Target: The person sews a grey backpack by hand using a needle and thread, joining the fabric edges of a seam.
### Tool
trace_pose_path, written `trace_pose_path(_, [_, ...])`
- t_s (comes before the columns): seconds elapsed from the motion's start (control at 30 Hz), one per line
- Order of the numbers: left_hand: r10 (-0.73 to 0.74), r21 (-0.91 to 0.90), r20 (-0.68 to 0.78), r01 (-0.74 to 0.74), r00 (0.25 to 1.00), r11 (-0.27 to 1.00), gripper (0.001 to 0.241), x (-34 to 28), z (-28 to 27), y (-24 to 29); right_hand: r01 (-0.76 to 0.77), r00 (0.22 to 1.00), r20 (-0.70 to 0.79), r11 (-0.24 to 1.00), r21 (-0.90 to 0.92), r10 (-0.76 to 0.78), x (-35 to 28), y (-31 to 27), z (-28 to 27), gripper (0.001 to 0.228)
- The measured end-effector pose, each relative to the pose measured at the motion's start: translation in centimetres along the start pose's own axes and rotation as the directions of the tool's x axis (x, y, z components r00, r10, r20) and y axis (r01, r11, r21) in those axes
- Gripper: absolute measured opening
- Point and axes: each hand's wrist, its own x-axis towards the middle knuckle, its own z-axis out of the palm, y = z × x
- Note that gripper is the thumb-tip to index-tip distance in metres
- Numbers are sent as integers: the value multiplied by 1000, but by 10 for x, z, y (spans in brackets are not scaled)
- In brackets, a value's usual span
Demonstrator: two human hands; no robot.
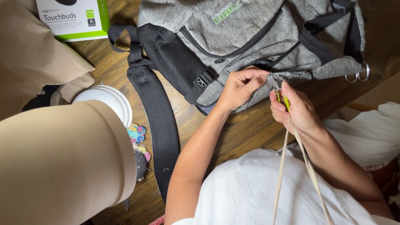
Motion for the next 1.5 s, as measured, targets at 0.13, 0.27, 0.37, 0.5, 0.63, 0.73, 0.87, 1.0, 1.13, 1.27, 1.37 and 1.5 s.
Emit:
trace_pose_path(0.13, [-3, 3, 2, 3, 1000, 1000, 15, 0, 1, 3, -9, 1000, 2, 999, -31, 9, -2, -1, -1, 47])
trace_pose_path(0.27, [-5, 8, -5, 5, 1000, 1000, 15, 0, 2, 3, -11, 1000, -15, 999, -32, 10, 0, 0, 0, 48])
trace_pose_path(0.37, [0, 12, -5, 1, 1000, 1000, 14, 0, 1, 0, -26, 999, -25, 999, -39, 25, 1, -5, 4, 49])
trace_pose_path(0.5, [6, 32, 20, -6, 1000, 999, 14, -1, 1, 1, -28, 999, -17, 999, -39, 27, 2, -9, 7, 49])
trace_pose_path(0.63, [3, 45, 43, -5, 999, 999, 13, -2, 2, 7, -12, 1000, -22, 1000, -24, 11, 3, -18, 19, 49])
trace_pose_path(0.73, [10, 52, 26, -11, 1000, 999, 11, -1, 3, 5, 30, 1000, 7, 999, -31, -30, -1, -16, 16, 49])
trace_pose_path(0.87, [33, 84, -12, -32, 999, 996, 10, -4, 8, 11, 408, 878, -6, 753, -516, -480, -3, -12, -2, 31])
trace_pose_path(1.0, [90, 183, 51, -98, 995, 978, 9, 0, 9, 22, 494, 736, 169, 350, -796, -656, -11, -28, 12, 41])
trace_pose_path(1.13, [17, 102, 16, -19, 1000, 995, 12, 0, 4, 14, 453, 763, 134, 376, -808, -633, 1, -22, 6, 6])
trace_pose_path(1.27, [-11, 77, 119, 2, 993, 997, 17, -5, -1, 15, 480, 780, 112, 474, -738, -615, 6, -24, 6, 5])
trace_pose_path(1.37, [1, 201, 209, -43, 978, 979, 35, -1, 2, 30, 485, 796, 95, 536, -691, -597, 7, -25, 0, 6])
trace_pose_path(1.5, [-21, 357, 232, -65, 972, 932, 29, -1, 4, 30, 488, 814, 92, 590, -643, -574, 1, -25, -1, 12])
